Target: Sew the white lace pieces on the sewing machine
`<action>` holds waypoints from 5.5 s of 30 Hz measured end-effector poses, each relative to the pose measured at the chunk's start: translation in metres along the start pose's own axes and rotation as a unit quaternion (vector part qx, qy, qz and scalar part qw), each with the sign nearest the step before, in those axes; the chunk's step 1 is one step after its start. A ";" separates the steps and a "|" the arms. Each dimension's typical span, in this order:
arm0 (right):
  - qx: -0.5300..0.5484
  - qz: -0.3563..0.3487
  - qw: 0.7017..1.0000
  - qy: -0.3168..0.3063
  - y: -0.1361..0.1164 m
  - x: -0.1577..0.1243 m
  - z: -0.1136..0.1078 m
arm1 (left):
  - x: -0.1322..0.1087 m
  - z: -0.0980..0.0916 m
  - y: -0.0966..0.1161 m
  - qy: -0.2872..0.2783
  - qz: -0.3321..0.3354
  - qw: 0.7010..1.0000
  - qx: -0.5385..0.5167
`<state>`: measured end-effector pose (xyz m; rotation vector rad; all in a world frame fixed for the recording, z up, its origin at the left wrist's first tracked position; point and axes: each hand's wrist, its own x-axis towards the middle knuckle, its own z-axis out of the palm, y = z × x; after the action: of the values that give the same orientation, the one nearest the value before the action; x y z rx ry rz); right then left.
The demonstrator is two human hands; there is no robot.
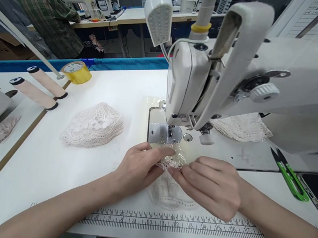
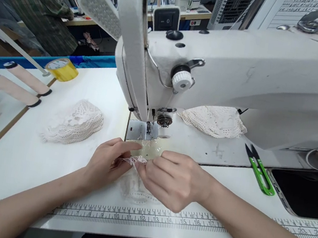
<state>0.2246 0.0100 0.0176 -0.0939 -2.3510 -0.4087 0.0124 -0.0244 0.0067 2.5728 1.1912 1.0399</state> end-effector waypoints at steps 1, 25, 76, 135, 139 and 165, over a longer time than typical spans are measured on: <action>-0.016 -0.021 1.000 -0.006 0.000 0.001 -0.002 | 0.000 0.000 0.000 0.001 0.019 1.000 0.002; -0.051 -0.072 0.996 -0.007 0.002 0.005 -0.007 | -0.003 0.000 0.002 -0.015 0.037 0.999 -0.013; 0.090 0.178 0.980 -0.004 0.002 -0.004 0.011 | -0.001 0.002 0.007 -0.104 -0.141 0.984 -0.011; -0.135 0.241 0.932 -0.234 0.006 -0.009 0.018 | 0.003 0.008 0.000 -0.081 0.020 0.967 0.242; -0.126 0.248 0.929 -0.244 0.008 -0.009 0.019 | 0.005 0.009 -0.001 -0.075 0.023 0.966 0.246; -0.162 0.239 0.924 -0.251 0.011 -0.010 0.018 | 0.007 0.011 -0.004 -0.067 0.004 0.967 0.247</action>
<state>0.2218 0.0269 0.0018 -1.0145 -2.6078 -0.5714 0.0201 -0.0149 0.0010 2.9494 1.5679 0.6100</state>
